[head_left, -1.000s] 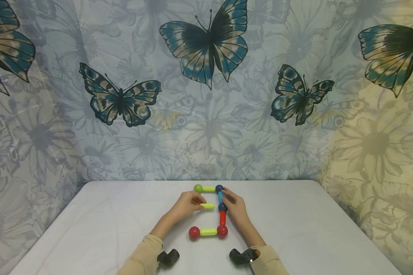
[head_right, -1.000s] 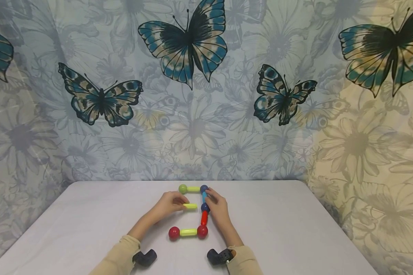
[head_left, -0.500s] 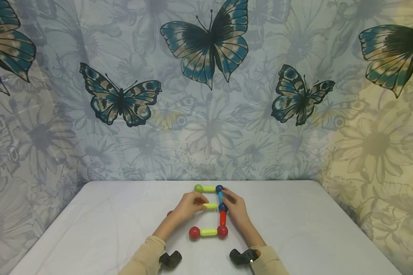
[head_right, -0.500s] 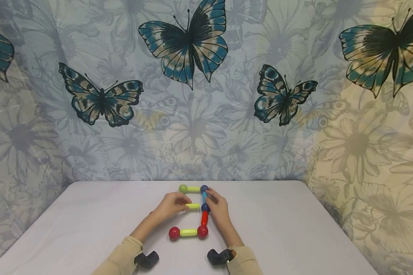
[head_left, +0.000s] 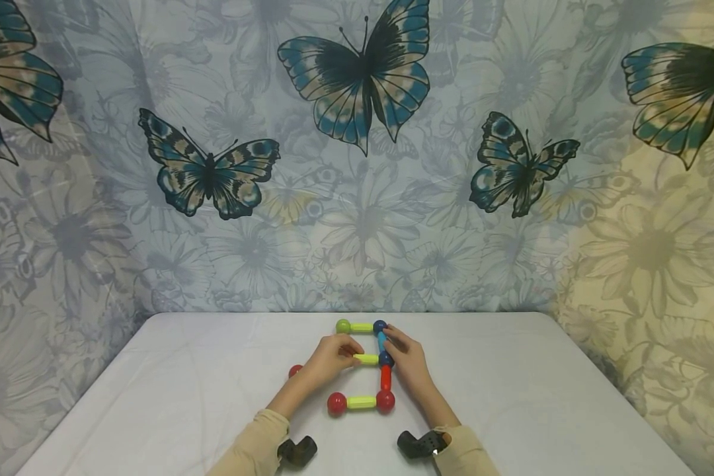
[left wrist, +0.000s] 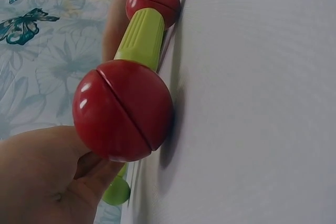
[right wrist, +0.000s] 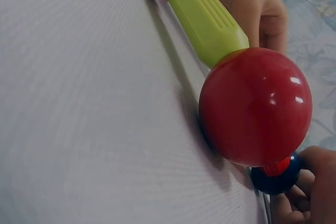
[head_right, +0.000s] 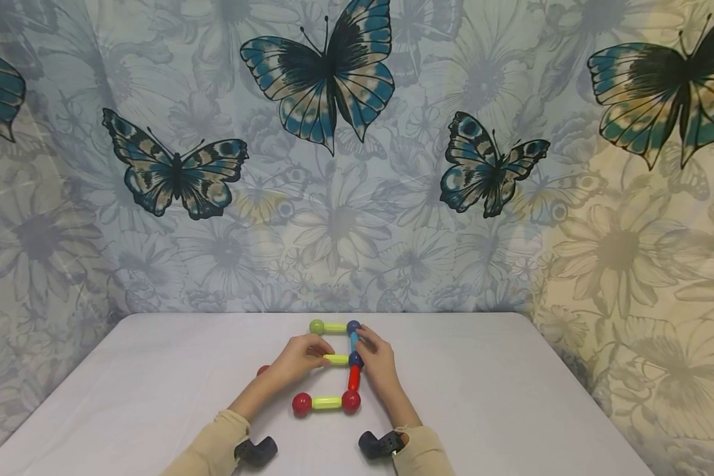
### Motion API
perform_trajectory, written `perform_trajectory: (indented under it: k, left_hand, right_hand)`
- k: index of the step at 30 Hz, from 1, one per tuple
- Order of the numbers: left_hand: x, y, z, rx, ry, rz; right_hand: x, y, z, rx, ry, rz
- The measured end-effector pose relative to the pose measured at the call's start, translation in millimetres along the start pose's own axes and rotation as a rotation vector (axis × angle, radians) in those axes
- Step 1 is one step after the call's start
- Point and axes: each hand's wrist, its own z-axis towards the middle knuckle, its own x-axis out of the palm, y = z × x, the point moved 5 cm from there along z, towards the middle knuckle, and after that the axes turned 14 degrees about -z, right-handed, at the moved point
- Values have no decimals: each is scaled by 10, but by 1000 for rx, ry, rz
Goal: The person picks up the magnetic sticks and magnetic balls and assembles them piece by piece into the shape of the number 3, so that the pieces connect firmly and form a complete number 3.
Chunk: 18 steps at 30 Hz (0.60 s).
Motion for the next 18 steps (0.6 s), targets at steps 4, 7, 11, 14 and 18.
perform_trajectory:
  k: [4, 7, 11, 14, 18]
  left_hand:
    - [1, -9, -7, 0, -4, -5]
    - [2, -14, -11, 10, -5, -6]
    - [3, -5, -15, 16, -5, -5]
    - [6, 13, -11, 15, -1, -5]
    - [0, 25, -4, 14, 4, -8]
  right_hand:
    - [2, -25, 11, -5, -4, 9]
    - [56, -158, 76, -13, -17, 9]
    - [77, -209, 99, -8, -18, -3]
    - [77, -206, 92, 7, -13, 4]
    - [76, -214, 90, 33, -7, 15]
